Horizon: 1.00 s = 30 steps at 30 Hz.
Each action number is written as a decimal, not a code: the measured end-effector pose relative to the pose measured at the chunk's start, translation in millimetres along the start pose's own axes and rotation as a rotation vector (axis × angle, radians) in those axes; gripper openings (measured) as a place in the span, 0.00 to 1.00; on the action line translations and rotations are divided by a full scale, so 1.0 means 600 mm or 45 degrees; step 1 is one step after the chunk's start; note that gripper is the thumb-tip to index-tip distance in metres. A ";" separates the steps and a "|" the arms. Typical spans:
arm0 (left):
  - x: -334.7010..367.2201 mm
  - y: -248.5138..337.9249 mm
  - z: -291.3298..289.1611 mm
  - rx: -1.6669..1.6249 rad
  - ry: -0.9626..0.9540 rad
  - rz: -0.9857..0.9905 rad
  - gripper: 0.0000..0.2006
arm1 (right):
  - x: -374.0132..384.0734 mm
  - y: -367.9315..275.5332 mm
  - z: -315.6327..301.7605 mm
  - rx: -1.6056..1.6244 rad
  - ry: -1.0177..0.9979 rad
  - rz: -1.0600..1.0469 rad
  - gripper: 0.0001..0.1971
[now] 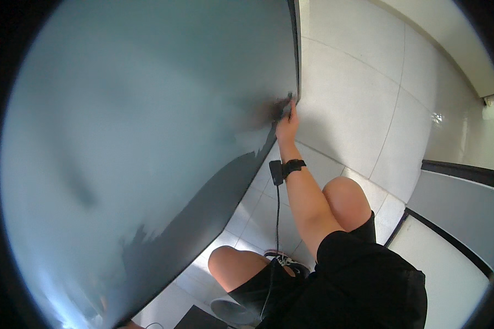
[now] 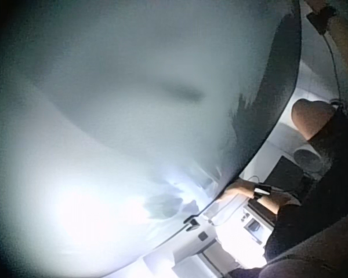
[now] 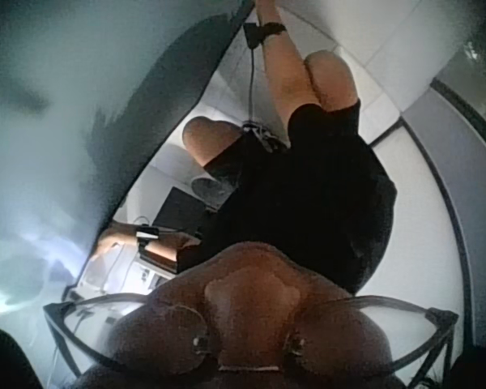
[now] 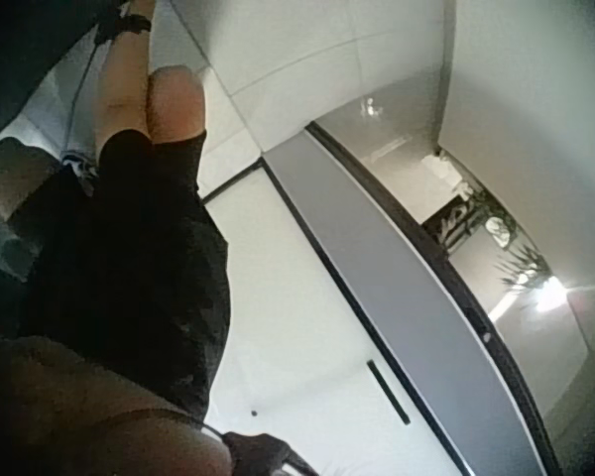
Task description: The person wipes and scrubs a frosted glass door using a cloth, moving it across the glass surface while holding the door's handle and lower edge.
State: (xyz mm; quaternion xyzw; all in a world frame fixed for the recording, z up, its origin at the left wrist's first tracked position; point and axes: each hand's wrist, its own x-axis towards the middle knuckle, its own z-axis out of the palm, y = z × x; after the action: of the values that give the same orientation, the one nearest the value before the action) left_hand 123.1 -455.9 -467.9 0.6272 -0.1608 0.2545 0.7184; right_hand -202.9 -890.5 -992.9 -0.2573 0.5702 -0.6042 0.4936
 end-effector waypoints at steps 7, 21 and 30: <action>-0.007 0.004 0.003 0.013 0.030 0.017 0.42 | -0.057 0.112 -0.017 0.211 -0.038 0.352 0.29; -0.031 0.027 0.048 0.141 0.049 0.097 0.41 | -0.170 0.178 -0.032 -0.706 -0.077 0.364 0.23; -0.013 0.019 0.034 0.190 0.090 0.126 0.39 | -0.015 0.214 -0.044 -0.392 -0.096 0.338 0.27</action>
State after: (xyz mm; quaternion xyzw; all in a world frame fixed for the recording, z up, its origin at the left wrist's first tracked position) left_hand 112.0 -476.2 -459.4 0.6608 -0.1468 0.3229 0.6614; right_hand -183.8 -853.3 -1117.6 -0.2747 0.6658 -0.4296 0.5447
